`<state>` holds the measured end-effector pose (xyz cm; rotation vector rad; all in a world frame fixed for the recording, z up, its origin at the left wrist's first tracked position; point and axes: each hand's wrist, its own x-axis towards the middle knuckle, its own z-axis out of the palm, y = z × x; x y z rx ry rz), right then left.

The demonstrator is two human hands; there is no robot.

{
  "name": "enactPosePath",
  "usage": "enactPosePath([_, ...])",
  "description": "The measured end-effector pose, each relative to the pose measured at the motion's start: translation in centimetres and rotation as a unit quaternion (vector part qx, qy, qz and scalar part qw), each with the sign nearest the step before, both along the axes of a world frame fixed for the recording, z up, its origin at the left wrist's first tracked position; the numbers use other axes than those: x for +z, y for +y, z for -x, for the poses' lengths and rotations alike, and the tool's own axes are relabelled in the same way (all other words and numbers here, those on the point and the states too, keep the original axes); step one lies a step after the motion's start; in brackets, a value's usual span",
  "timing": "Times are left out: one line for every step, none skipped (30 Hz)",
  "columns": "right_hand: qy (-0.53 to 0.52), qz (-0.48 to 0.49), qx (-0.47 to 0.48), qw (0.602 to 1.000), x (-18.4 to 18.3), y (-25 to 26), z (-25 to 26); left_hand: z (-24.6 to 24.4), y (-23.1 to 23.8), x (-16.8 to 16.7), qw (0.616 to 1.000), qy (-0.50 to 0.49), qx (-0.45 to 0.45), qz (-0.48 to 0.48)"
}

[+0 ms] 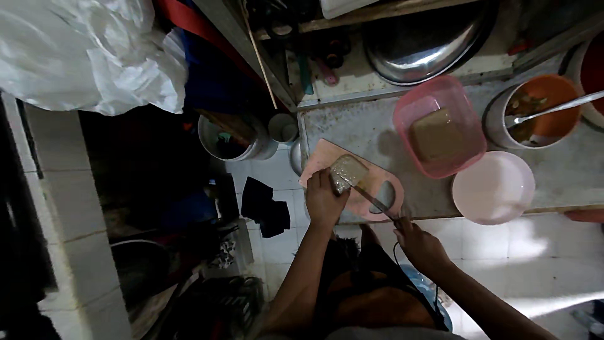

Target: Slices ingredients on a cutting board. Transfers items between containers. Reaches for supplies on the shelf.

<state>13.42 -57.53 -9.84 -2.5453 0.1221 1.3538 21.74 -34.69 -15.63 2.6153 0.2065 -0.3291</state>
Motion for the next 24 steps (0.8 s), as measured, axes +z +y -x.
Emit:
enactPosePath([-0.002, -0.004, -0.002, 1.0, 0.5, -0.8, 0.5, -0.1, 0.0, 0.1, 1.0, 0.011, -0.002, 0.002])
enactPosePath([-0.014, -0.016, -0.007, 1.0, 1.0, -1.6, 1.0, -0.3, 0.1, 0.4, 1.0, 0.023, -0.005, 0.002])
enactPosePath([-0.032, -0.035, -0.014, 0.999, 1.5, -2.4, 1.7, -0.4, 0.0, 0.8, 0.999, 0.036, -0.011, -0.003])
enactPosePath([-0.052, -0.053, -0.023, 0.997, 1.9, -3.1, 2.3, -0.7, -0.1, 1.2, 0.999, 0.049, -0.019, -0.008])
enactPosePath([-0.058, -0.06, -0.03, 0.996, 2.4, -3.7, 2.7, -1.1, -0.5, 1.5, 0.998, 0.054, -0.032, -0.015])
enactPosePath([-0.061, -0.062, -0.038, 0.995, 2.8, -4.1, 3.1, -1.5, -1.0, 1.6, 0.997, 0.056, -0.048, -0.025])
enactPosePath([-0.07, -0.064, -0.047, 0.994, 3.0, -4.3, 3.5, -2.1, -1.5, 1.8, 0.995, 0.061, -0.064, -0.035])
enactPosePath([-0.077, -0.066, -0.055, 0.993, 3.2, -4.5, 3.8, -2.8, -2.0, 1.8, 0.993, 0.064, -0.08, -0.048])
enactPosePath([-0.086, -0.069, -0.064, 0.992, 3.3, -4.6, 4.1, -3.4, -2.3, 1.9, 0.991, 0.069, -0.094, -0.061])
enactPosePath([-0.094, -0.072, -0.073, 0.99, 3.4, -4.6, 4.4, -4.1, -2.5, 2.0, 0.989, 0.081, -0.106, -0.071])
enactPosePath([-0.101, -0.076, -0.079, 0.989, 3.4, -4.7, 4.6, -4.8, -2.5, 2.3, 0.985, 0.098, -0.116, -0.078])
enactPosePath([-0.11, -0.081, -0.083, 0.987, 3.4, -4.8, 4.8, -5.4, -2.5, 2.5, 0.983, 0.112, -0.121, -0.081])
enactPosePath([-0.115, -0.083, -0.085, 0.986, 3.4, -5.0, 5.0, -5.9, -2.3, 2.7, 0.982, 0.125, -0.121, -0.075])
enactPosePath([-0.113, -0.085, -0.089, 0.986, 3.4, -5.1, 5.1, -6.5, -2.0, 3.0, 0.982, 0.137, -0.116, -0.061])
enactPosePath([-0.109, -0.087, -0.096, 0.986, 3.5, -5.3, 5.2, -7.2, -1.5, 3.2, 0.982, 0.151, -0.105, -0.037])
enactPosePath([-0.104, -0.09, -0.104, 0.985, 3.5, -5.6, 5.3, -7.8, -0.8, 3.3, 0.982, 0.166, -0.094, 0.0])
enactPosePath([-0.106, -0.094, -0.11, 0.984, 3.5, -5.8, 5.5, -8.6, 0.0, 3.4, 0.979, 0.182, -0.079, 0.05])
enactPosePath([-0.106, -0.099, -0.115, 0.983, 3.4, -6.1, 5.6, -9.3, 0.8, 3.4, 0.972, 0.202, -0.063, 0.106])
enactPosePath([-0.103, -0.105, -0.121, 0.982, 3.4, -6.3, 5.7, -9.9, 1.6, 3.2, 0.959, 0.225, -0.047, 0.165])
enactPosePath([-0.098, -0.111, -0.127, 0.981, 3.3, -6.5, 5.8, -10.4, 2.2, 3.1, 0.944, 0.244, -0.032, 0.22])
enactPosePath([-0.097, -0.117, -0.132, 0.98, 3.1, -6.7, 6.0, -10.8, 2.7, 3.5, 0.928, 0.261, -0.022, 0.264])
enactPosePath([-0.095, -0.123, -0.137, 0.978, 2.9, -6.7, 6.1, -11.0, 3.1, 3.9, 0.916, 0.27, -0.016, 0.297])
enactPosePath([-0.092, -0.131, -0.143, 0.977, 2.8, -6.8, 6.3, -11.1, 3.4, 4.2, 0.906, 0.276, -0.018, 0.321])
enactPosePath([-0.088, -0.141, -0.146, 0.975, 2.7, -6.8, 6.4, -11.2, 3.7, 4.4, 0.899, 0.277, -0.024, 0.338])
